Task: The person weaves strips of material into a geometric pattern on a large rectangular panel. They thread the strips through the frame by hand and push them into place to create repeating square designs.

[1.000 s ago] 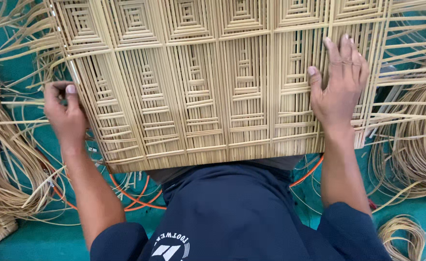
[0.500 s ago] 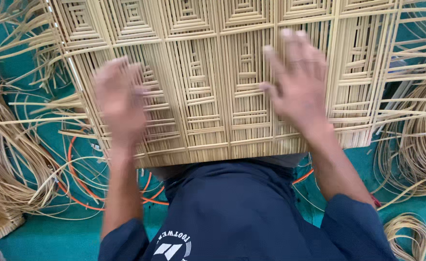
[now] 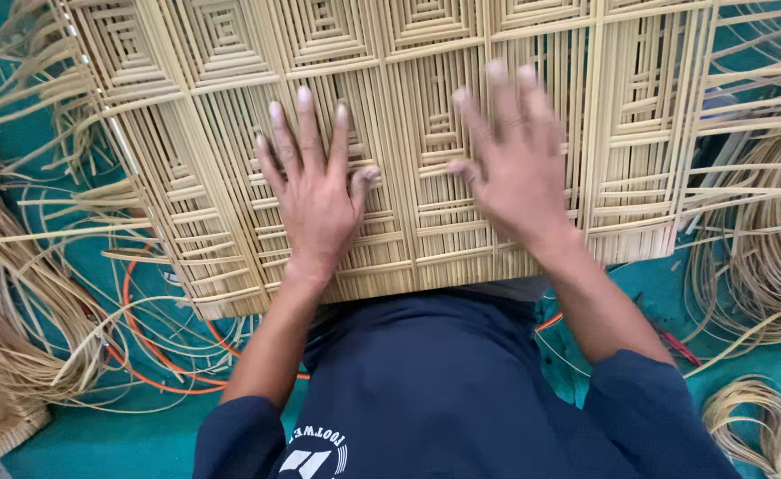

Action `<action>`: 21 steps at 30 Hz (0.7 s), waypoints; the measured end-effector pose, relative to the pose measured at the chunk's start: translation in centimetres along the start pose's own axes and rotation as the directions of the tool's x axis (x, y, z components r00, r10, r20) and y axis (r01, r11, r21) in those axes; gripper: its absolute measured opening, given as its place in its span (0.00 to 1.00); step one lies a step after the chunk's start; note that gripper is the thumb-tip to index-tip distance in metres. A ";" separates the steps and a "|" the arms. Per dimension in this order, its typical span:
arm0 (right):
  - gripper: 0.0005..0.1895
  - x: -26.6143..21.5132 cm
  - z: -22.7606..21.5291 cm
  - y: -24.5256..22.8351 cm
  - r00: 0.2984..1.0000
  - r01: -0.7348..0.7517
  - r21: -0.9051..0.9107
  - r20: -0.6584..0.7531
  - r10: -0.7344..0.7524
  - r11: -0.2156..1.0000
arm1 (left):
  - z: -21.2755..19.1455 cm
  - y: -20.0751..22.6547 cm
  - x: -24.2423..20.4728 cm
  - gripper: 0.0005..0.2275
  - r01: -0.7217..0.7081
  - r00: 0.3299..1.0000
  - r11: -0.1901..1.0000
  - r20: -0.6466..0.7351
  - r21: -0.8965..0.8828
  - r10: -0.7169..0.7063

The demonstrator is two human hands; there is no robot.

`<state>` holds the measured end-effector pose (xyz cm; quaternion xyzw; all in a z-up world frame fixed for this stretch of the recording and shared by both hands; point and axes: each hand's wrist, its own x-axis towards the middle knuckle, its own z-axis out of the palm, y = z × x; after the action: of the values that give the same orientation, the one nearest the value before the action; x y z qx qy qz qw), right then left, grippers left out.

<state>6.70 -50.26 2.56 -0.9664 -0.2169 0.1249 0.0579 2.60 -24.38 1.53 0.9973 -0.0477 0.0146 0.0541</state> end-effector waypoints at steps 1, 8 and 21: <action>0.43 0.0 -1.0 0.3 0.995 -0.084 0.047 -0.049 0.087 0.995 | -0.1 0.1 0.5 0.35 0.036 0.995 0.998 0.088 0.058 -0.041; 0.41 0.4 -0.7 2.7 0.967 -0.073 -0.013 -0.244 0.068 0.997 | 0.1 0.8 1.2 0.33 0.088 0.996 0.991 0.014 0.099 -0.090; 0.36 -2.7 -2.2 3.8 0.966 -0.253 0.151 -0.021 0.259 0.956 | 0.0 -3.1 -1.9 0.33 0.169 0.981 0.985 0.093 0.033 -0.171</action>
<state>6.46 -54.97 4.65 -0.9818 -0.0789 0.1275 0.1165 1.05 -21.11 1.13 0.9979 0.0354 -0.0373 0.0403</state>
